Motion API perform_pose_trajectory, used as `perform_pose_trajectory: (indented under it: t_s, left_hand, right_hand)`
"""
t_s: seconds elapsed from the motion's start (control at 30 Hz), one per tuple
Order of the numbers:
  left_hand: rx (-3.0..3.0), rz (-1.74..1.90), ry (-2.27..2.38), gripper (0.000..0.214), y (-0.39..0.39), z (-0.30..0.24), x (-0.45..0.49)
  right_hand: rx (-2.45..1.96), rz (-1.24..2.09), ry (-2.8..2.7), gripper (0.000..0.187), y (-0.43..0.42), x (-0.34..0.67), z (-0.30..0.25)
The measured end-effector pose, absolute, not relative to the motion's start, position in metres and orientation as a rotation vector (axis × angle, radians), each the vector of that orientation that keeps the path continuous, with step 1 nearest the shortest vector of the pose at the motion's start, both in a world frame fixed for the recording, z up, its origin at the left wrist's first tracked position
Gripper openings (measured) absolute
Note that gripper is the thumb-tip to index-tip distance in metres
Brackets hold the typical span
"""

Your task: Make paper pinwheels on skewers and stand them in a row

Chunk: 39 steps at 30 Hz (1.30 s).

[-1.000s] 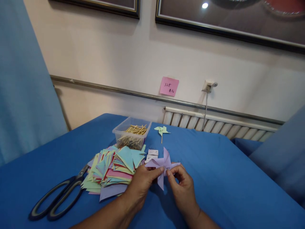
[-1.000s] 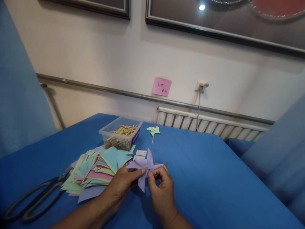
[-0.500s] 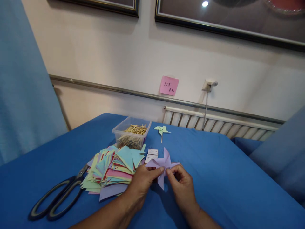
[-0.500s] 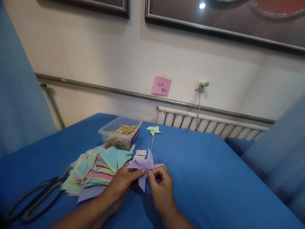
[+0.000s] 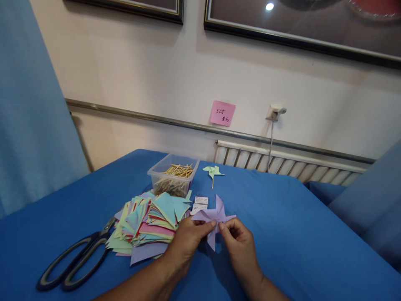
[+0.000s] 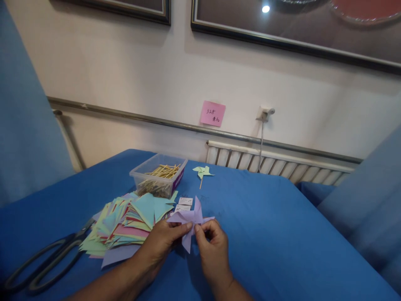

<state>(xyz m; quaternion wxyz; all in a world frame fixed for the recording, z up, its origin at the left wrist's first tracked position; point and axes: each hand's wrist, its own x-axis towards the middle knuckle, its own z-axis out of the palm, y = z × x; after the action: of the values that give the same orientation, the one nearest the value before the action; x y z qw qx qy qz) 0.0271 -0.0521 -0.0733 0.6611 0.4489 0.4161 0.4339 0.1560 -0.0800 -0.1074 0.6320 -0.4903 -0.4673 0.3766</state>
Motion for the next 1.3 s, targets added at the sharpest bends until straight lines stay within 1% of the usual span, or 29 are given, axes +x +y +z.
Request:
perform_pose_trajectory:
  t_s: [0.1, 0.2, 0.27, 0.37, 0.5, 0.63, 0.77, 0.93, 1.07, 1.17, 1.23, 1.3]
  left_hand:
    - [1.056, 0.988, 0.973, 0.017, -0.053, -0.072, 0.027]
    - [1.077, 1.007, 0.982, 0.016, -0.053, -0.066, 0.026]
    - [1.08, 1.006, 0.977, 0.017, -0.053, -0.06, 0.025]
    - [1.101, 0.954, 0.933, 0.018, -0.052, -0.054, 0.023]
    - [1.16, 0.803, 0.91, 0.02, -0.049, -0.055, 0.02]
    - [1.245, 0.661, 0.951, 0.017, -0.049, -0.056, 0.018]
    - [1.355, 0.587, 0.986, 0.013, -0.05, -0.053, 0.018]
    - [1.38, 0.609, 0.981, 0.011, -0.047, -0.058, 0.02]
    - [1.203, 0.727, 1.012, 0.009, -0.045, -0.065, 0.023]
    - [1.021, 0.773, 0.952, 0.016, -0.049, -0.069, 0.026]
    - [0.966, 0.804, 0.931, 0.025, -0.054, -0.07, 0.028]
    - [0.942, 0.829, 0.902, 0.028, -0.058, -0.069, 0.03]
  right_hand:
    - [-1.089, 0.892, -1.061, 0.025, -0.082, 0.154, -0.105]
    - [-1.057, 0.938, -0.976, 0.02, -0.082, 0.156, -0.103]
    - [-1.052, 0.98, -0.862, 0.026, -0.08, 0.161, -0.103]
    - [-0.991, 1.184, -0.792, 0.031, -0.077, 0.169, -0.099]
    - [-0.81, 1.517, -0.885, 0.034, -0.075, 0.174, -0.091]
    - [-0.781, 1.661, -0.943, 0.038, -0.075, 0.176, -0.093]
    - [-0.903, 1.588, -1.012, 0.028, -0.074, 0.178, -0.1]
    - [-1.004, 1.492, -0.99, 0.03, -0.072, 0.172, -0.102]
    - [-1.007, 1.384, -0.825, 0.032, -0.071, 0.167, -0.109]
    - [-0.948, 1.336, -0.711, 0.03, -0.07, 0.166, -0.113]
    - [-0.922, 1.32, -0.69, 0.03, -0.071, 0.164, -0.113]
    - [-0.894, 1.32, -0.707, 0.03, -0.072, 0.161, -0.111]
